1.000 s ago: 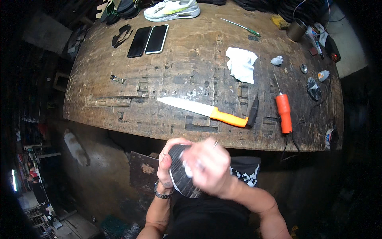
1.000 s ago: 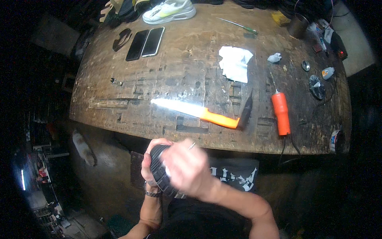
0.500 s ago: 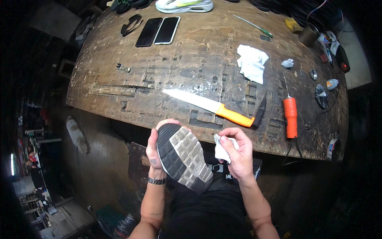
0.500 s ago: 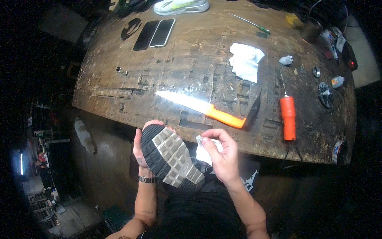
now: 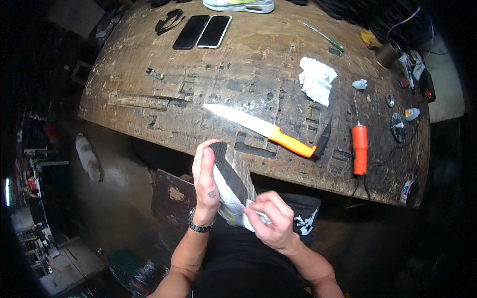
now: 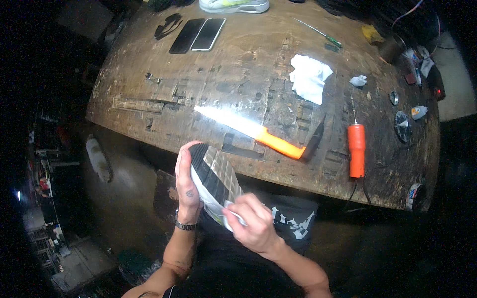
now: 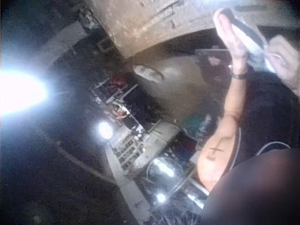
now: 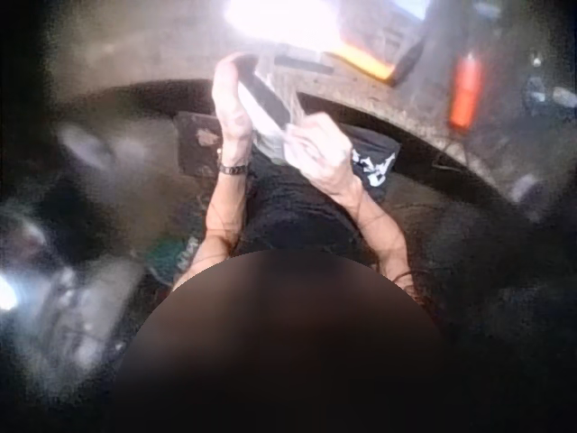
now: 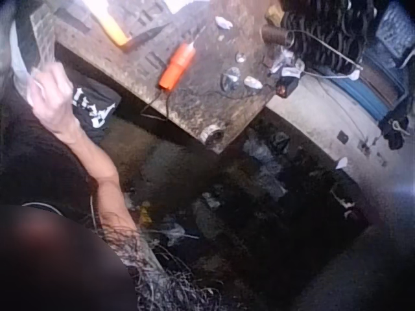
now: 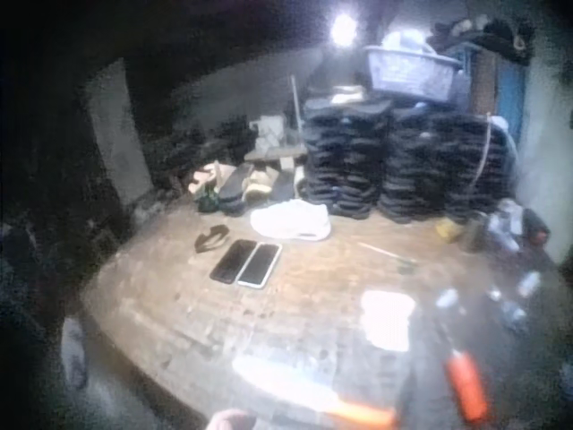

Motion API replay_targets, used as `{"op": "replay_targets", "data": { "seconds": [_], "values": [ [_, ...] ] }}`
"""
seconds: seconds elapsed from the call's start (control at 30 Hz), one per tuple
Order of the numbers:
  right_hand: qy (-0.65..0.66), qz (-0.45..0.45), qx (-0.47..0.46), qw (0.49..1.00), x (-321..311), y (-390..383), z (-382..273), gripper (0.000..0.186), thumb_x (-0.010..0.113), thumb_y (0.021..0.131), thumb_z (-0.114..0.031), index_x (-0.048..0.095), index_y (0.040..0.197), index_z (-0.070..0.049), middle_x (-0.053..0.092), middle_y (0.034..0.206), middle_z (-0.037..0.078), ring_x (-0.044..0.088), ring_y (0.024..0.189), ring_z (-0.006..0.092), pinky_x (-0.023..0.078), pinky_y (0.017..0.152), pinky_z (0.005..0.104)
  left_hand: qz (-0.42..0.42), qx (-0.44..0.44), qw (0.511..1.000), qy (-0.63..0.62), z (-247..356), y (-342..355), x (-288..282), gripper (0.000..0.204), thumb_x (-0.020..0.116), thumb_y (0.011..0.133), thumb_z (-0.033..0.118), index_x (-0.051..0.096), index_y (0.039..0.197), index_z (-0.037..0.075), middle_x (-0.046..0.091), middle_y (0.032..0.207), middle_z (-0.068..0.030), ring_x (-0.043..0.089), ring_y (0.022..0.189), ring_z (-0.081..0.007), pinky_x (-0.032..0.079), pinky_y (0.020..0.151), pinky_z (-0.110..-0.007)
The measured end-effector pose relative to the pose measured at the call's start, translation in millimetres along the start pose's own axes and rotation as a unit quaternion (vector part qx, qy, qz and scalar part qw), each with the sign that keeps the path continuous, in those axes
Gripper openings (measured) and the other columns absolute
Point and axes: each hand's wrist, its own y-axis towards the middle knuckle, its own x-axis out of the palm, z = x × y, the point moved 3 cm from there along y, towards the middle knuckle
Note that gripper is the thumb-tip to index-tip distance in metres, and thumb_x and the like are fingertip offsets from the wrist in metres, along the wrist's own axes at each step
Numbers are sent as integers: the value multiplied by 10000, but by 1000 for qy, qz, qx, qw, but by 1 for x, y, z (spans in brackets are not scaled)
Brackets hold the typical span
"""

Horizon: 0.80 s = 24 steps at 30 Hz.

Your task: The person works on a white sneaker, using a knife to scrape the sole, a soldering iron to heat the air bubble, and a screwdriver to pry the sole. The person wipes the sole with a cloth and continues to manipulate the shoe's sole and upper.

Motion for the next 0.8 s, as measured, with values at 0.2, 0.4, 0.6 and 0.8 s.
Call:
{"op": "replay_targets", "data": {
  "seconds": [0.2,0.4,0.6,0.8],
  "values": [
    [50,5,52,997,-15,-17,8,131,772,810,62,695,912,33,664,863,148,658,756,241,524,670,327,-2,7,1000,-13,1,-1,3,360,462,1108,312,597,1211,-5,616,1067,-36,526,990,-101,422,903,-265],
    [57,8,-2,998,24,73,12,60,725,864,25,685,908,31,669,837,149,673,751,276,529,676,344,-9,-1,1000,-18,-8,2,2,386,446,1107,332,600,1198,-9,631,1088,-66,563,1006,-127,450,905,-276],
    [175,-6,58,983,-15,100,40,80,663,933,-23,674,1007,3,679,997,70,655,806,133,507,706,253,-106,-169,896,-397,-2,57,-77,787,359,1048,602,671,1173,-110,721,1155,-244,714,1028,-360,572,954,-463],
    [244,-211,191,927,-24,51,42,1125,843,744,-621,344,1553,-19,647,1134,112,620,1041,181,474,931,326,145,-80,902,-398,17,88,-152,624,497,1006,610,680,1206,49,731,1139,-139,707,1024,-321,575,932,-473]
  ]
}}
